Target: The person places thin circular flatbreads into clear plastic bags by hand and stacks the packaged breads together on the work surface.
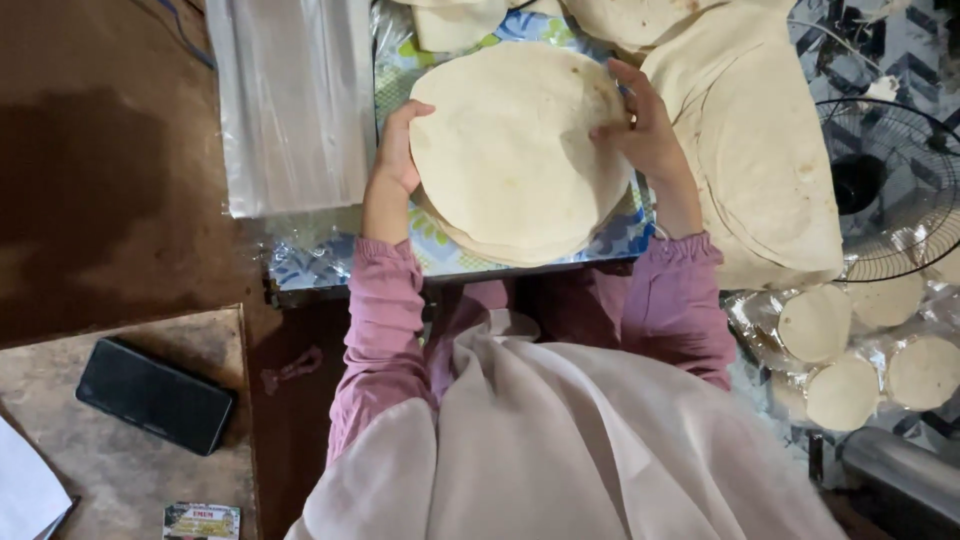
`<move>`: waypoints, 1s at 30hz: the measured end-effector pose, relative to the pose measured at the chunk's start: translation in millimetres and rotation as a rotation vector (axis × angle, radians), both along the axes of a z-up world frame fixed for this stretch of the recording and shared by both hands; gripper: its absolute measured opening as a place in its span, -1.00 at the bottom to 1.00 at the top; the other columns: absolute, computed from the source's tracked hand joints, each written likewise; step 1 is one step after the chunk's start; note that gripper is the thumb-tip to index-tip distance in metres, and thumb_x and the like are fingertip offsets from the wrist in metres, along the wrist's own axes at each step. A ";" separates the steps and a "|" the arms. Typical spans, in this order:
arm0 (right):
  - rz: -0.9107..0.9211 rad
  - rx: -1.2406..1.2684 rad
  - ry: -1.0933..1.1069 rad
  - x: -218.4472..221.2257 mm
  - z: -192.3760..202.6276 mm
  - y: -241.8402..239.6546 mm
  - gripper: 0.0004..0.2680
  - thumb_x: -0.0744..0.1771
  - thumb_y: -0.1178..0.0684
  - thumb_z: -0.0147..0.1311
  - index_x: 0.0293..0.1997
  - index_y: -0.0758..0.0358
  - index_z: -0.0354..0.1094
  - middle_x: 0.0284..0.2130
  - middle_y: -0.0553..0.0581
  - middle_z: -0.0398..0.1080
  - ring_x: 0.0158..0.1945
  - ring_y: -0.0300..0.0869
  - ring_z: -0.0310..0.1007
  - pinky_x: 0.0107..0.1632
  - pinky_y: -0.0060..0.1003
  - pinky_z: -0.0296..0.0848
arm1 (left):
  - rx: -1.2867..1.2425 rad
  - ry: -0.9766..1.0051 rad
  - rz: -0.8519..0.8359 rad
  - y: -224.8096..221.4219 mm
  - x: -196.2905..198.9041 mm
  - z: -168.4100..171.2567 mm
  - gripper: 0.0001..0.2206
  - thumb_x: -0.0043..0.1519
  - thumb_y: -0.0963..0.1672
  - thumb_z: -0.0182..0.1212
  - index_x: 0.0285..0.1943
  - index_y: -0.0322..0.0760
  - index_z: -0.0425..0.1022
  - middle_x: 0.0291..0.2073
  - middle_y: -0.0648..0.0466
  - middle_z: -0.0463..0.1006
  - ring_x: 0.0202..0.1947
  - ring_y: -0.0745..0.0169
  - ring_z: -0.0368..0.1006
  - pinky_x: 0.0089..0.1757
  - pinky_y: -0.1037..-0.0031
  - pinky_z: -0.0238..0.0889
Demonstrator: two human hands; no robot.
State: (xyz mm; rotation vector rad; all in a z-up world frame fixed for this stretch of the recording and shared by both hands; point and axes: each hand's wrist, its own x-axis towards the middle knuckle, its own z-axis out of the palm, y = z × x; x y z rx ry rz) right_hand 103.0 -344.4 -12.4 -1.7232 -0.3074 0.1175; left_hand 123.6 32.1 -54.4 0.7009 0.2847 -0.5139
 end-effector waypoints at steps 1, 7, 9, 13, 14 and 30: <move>0.001 0.000 0.005 -7.2 2.9 6.3 -0.37 0.28 0.36 0.25 0.54 0.19 0.03 0.23 0.16 0.37 0.27 -0.11 0.37 0.20 -0.28 0.46 | 0.000 0.005 0.001 -0.2 -6.9 -2.6 -0.45 0.10 -0.09 0.22 0.28 -0.49 0.39 0.09 -0.21 0.58 0.03 -0.14 0.57 0.10 0.16 0.45; -0.193 -0.481 -0.259 -33.3 50.4 38.7 -0.42 0.21 0.31 0.39 0.37 0.24 0.17 0.15 0.39 0.38 0.14 0.15 0.46 0.03 -0.18 0.53 | 0.866 -0.358 0.112 -16.4 -60.6 47.2 -0.32 0.15 -0.13 0.31 0.48 -0.36 0.16 0.30 -0.17 0.41 0.20 -0.03 0.45 0.12 0.26 0.38; -0.278 -0.550 -0.277 -40.9 52.9 43.1 -0.47 0.22 0.35 0.31 0.35 0.24 0.23 0.04 0.42 0.39 0.02 0.21 0.50 -0.02 -0.09 0.53 | 1.320 -0.564 0.154 -11.9 -75.6 27.5 -0.16 0.04 -0.19 0.43 0.51 -0.38 0.00 0.33 -0.25 0.30 0.27 -0.17 0.34 0.14 0.23 0.32; -0.301 -0.616 -0.366 -43.0 31.5 41.4 -0.51 0.26 0.41 0.19 0.36 0.22 0.31 -0.04 0.35 0.41 -0.02 0.24 0.49 -0.02 -0.02 0.49 | 1.599 -0.783 0.223 -24.4 -101.0 39.6 -0.09 0.00 -0.23 0.50 0.54 -0.47 -0.01 0.33 -0.35 0.29 0.33 -0.35 0.21 0.20 0.14 0.21; -0.336 -0.593 -0.262 -45.3 38.8 47.2 -0.57 0.31 0.37 0.18 0.34 0.20 0.31 -0.02 0.35 0.37 -0.06 0.19 0.49 -0.09 -0.07 0.50 | 1.709 -0.705 0.185 -32.1 -107.0 59.3 -0.11 0.02 -0.21 0.49 0.54 -0.45 0.02 0.31 -0.31 0.31 0.30 -0.34 0.25 0.14 0.13 0.26; -0.192 -1.157 -0.260 -85.0 47.4 102.9 -0.44 0.38 -0.35 -0.05 0.55 0.03 0.03 0.52 0.34 -0.18 0.60 0.15 -0.38 0.40 0.45 -0.56 | 2.176 -0.467 0.707 63.4 -128.0 30.5 -0.58 0.39 -0.12 0.25 0.40 -0.38 0.38 0.39 -0.17 0.31 0.42 -0.27 0.17 0.31 -0.08 -0.05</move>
